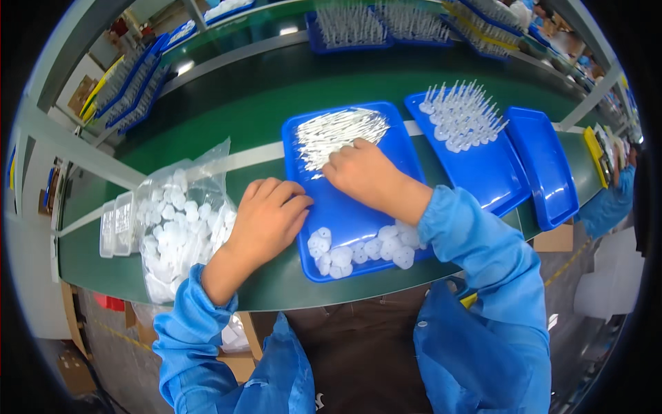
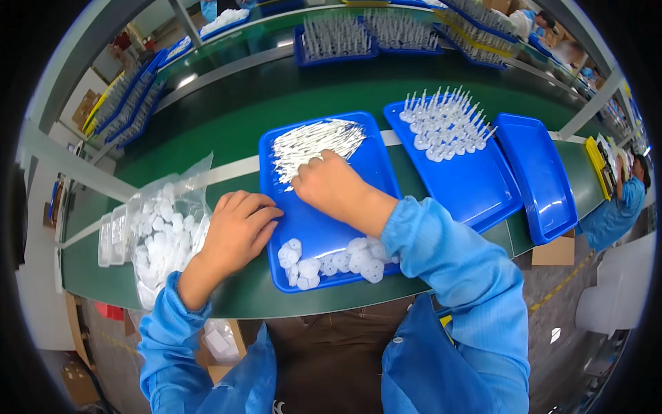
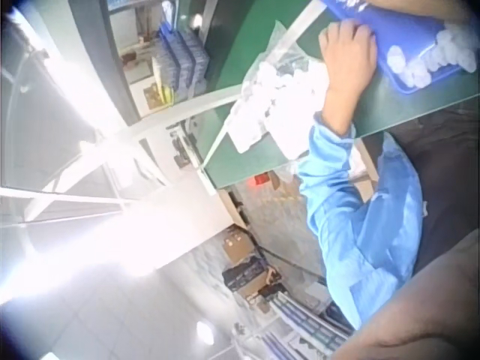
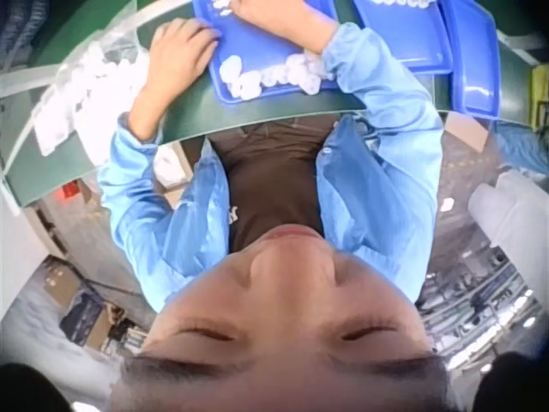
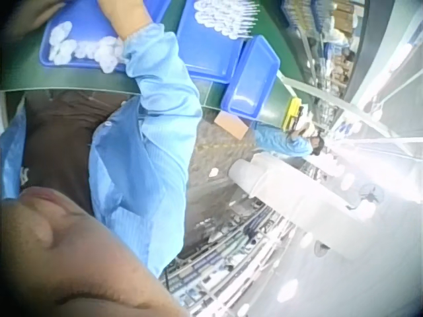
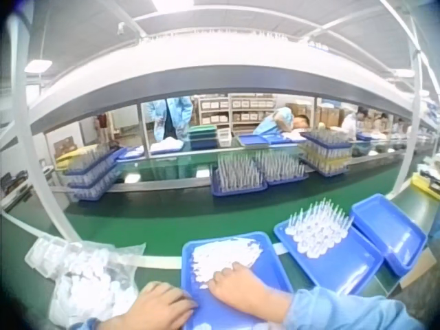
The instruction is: The person inserts thin white sticks into small white plastic bases with multiple holes. They pick up a base, insert several sticks into the holes, and place the completed unit into a blue tray. The process is repeated continuously throughout the video.
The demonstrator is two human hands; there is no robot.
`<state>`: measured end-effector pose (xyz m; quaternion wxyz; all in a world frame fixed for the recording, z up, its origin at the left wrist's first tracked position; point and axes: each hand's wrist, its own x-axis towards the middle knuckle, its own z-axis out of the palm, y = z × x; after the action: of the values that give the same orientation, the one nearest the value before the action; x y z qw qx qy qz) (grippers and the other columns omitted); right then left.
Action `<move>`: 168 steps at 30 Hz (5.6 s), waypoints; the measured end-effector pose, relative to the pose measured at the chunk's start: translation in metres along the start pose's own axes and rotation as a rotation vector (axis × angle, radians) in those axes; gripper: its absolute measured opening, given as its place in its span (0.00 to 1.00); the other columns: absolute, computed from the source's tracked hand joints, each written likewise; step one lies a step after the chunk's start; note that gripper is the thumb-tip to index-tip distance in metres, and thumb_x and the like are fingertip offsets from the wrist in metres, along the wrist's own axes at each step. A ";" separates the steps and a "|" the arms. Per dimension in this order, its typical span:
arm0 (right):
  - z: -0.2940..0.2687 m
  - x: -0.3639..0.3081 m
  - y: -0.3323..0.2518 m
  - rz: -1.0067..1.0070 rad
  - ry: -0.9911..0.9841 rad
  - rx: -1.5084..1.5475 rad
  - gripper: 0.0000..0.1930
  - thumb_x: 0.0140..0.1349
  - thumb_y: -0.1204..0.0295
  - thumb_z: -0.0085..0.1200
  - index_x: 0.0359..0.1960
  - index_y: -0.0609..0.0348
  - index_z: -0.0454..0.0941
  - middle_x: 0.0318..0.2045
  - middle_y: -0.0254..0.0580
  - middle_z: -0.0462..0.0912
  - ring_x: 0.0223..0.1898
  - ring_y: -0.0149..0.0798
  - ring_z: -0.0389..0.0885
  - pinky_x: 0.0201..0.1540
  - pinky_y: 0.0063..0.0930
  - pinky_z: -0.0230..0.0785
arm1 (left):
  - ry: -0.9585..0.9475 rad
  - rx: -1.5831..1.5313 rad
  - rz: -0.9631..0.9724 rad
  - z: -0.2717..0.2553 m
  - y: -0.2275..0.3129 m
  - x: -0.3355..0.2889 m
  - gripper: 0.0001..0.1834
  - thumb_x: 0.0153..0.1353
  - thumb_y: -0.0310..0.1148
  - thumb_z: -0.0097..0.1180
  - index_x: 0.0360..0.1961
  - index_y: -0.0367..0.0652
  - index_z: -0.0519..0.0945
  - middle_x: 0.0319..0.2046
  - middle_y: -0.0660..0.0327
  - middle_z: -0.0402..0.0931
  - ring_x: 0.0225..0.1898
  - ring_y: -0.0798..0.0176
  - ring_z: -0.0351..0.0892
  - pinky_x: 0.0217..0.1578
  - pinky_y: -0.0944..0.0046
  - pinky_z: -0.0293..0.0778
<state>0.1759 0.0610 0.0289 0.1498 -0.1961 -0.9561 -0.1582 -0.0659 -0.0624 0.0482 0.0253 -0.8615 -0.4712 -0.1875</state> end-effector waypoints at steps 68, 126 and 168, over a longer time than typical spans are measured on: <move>-0.016 -0.017 0.005 0.577 0.277 0.787 0.11 0.67 0.72 0.73 0.49 0.57 0.93 0.23 0.38 0.87 0.21 0.40 0.83 0.30 0.35 0.73 | 0.445 -1.047 -0.441 0.066 -0.004 0.067 0.21 0.73 0.14 0.62 0.66 0.34 0.87 0.57 0.58 0.78 0.55 0.66 0.83 0.53 0.68 0.84; -0.020 -0.023 0.022 0.398 0.370 0.548 0.19 0.59 0.73 0.74 0.53 0.47 0.92 0.41 0.31 0.91 0.42 0.38 0.89 0.48 0.35 0.74 | 0.434 -1.054 -0.500 0.057 0.005 0.070 0.24 0.62 0.21 0.79 0.60 0.40 0.89 0.56 0.58 0.85 0.52 0.66 0.87 0.43 0.68 0.87; -0.015 -0.031 0.018 0.257 -0.002 0.278 0.08 0.57 0.74 0.70 0.39 0.52 0.89 0.36 0.35 0.85 0.41 0.40 0.87 0.51 0.40 0.76 | 0.423 -1.210 -0.486 0.062 -0.005 0.060 0.16 0.80 0.24 0.60 0.63 0.36 0.89 0.54 0.55 0.83 0.45 0.66 0.85 0.45 0.69 0.84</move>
<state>0.2145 0.0614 0.0357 0.1932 -0.2943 -0.9360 -0.0040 -0.0220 0.0019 0.0105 -0.4119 -0.5385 -0.4483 -0.5826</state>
